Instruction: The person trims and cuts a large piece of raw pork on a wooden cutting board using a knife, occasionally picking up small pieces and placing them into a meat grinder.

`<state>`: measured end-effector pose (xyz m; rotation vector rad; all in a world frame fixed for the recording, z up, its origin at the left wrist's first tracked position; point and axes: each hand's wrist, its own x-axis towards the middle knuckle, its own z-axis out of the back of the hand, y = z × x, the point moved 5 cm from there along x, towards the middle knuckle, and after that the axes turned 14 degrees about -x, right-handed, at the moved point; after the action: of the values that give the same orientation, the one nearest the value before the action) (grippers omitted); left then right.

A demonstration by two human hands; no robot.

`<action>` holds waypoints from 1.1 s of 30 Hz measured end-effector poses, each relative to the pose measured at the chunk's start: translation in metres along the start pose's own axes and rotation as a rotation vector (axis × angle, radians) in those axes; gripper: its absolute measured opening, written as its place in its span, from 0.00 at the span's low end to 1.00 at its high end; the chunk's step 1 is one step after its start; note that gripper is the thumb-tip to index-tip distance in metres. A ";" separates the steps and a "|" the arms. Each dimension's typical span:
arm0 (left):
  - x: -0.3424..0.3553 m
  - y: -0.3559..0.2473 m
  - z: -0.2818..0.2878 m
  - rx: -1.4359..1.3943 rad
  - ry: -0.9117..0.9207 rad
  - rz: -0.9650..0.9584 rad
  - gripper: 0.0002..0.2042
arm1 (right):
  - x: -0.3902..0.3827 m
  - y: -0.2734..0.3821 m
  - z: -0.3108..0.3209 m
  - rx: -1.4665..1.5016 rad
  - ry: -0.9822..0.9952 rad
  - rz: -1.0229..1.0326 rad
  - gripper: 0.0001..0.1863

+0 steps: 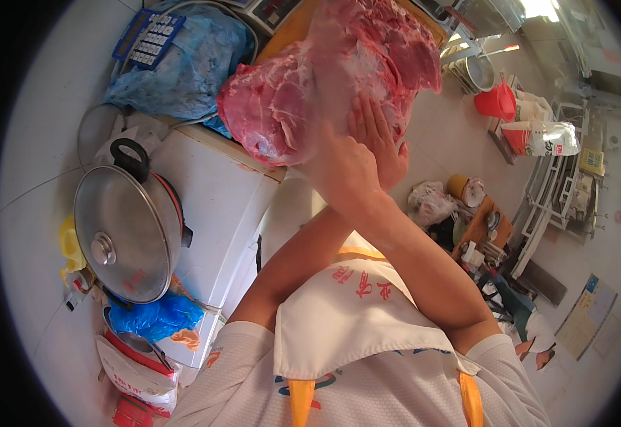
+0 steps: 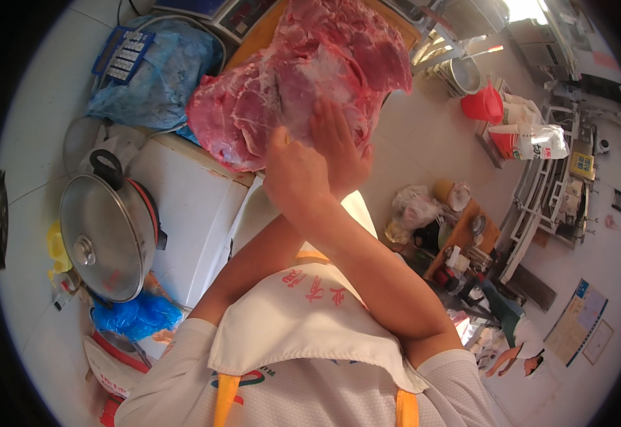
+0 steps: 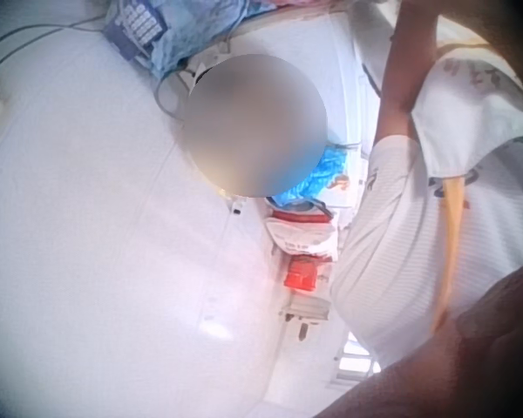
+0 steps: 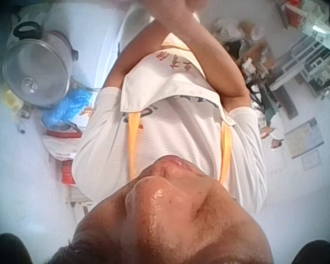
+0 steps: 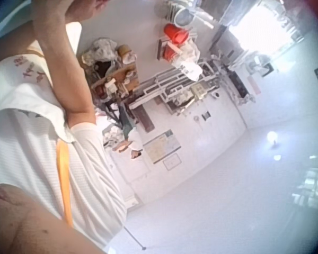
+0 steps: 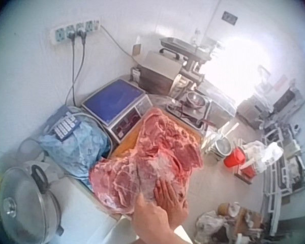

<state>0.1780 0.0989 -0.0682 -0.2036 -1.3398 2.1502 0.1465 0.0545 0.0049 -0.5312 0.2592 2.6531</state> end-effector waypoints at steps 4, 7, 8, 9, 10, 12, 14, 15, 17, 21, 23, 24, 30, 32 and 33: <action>0.001 0.002 0.001 -0.017 0.001 -0.020 0.56 | -0.006 0.003 0.000 -0.005 -0.019 0.021 0.28; 0.003 0.003 -0.002 -0.033 0.020 -0.028 0.56 | -0.010 0.001 -0.001 -0.033 0.005 0.013 0.28; 0.003 0.003 -0.003 -0.039 0.025 -0.029 0.56 | -0.011 0.000 -0.002 -0.048 0.022 0.013 0.28; 0.003 0.003 -0.003 -0.041 0.028 -0.032 0.56 | -0.015 0.000 -0.002 -0.056 0.008 0.025 0.27; 0.004 0.002 -0.003 -0.042 0.033 -0.035 0.56 | -0.019 -0.001 -0.001 -0.064 -0.005 0.035 0.27; 0.003 0.003 -0.003 -0.046 0.033 -0.036 0.56 | -0.023 0.000 -0.003 -0.099 -0.004 0.049 0.25; 0.004 0.003 -0.004 -0.056 0.031 -0.036 0.57 | -0.025 0.001 -0.002 -0.154 0.024 0.045 0.23; 0.004 0.004 -0.004 -0.051 0.037 -0.033 0.57 | -0.026 0.002 0.001 -0.155 0.041 0.038 0.22; 0.005 0.003 -0.004 -0.039 0.048 -0.029 0.57 | -0.028 0.003 0.006 -0.157 0.072 0.028 0.20; 0.003 0.001 -0.004 -0.044 0.042 -0.002 0.59 | -0.038 0.003 0.002 -0.136 -0.025 0.057 0.18; 0.004 0.002 -0.005 -0.050 0.016 -0.029 0.58 | -0.041 0.004 0.003 -0.110 0.002 0.059 0.17; 0.004 0.003 -0.006 -0.055 0.013 -0.026 0.59 | -0.042 0.004 0.005 -0.111 0.024 0.059 0.17; 0.003 0.002 -0.010 -0.057 0.033 0.034 0.58 | -0.047 0.002 0.007 -0.067 0.077 0.077 0.16; 0.001 0.001 -0.012 -0.034 0.025 0.053 0.57 | -0.053 0.005 0.010 -0.064 0.198 0.060 0.15; 0.002 0.000 -0.011 -0.011 0.022 0.047 0.56 | -0.055 0.005 0.011 -0.065 0.162 0.077 0.15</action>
<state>0.1815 0.1087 -0.0731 -0.2647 -1.3476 2.1740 0.1867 0.0327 0.0374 -0.7742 0.2467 2.7036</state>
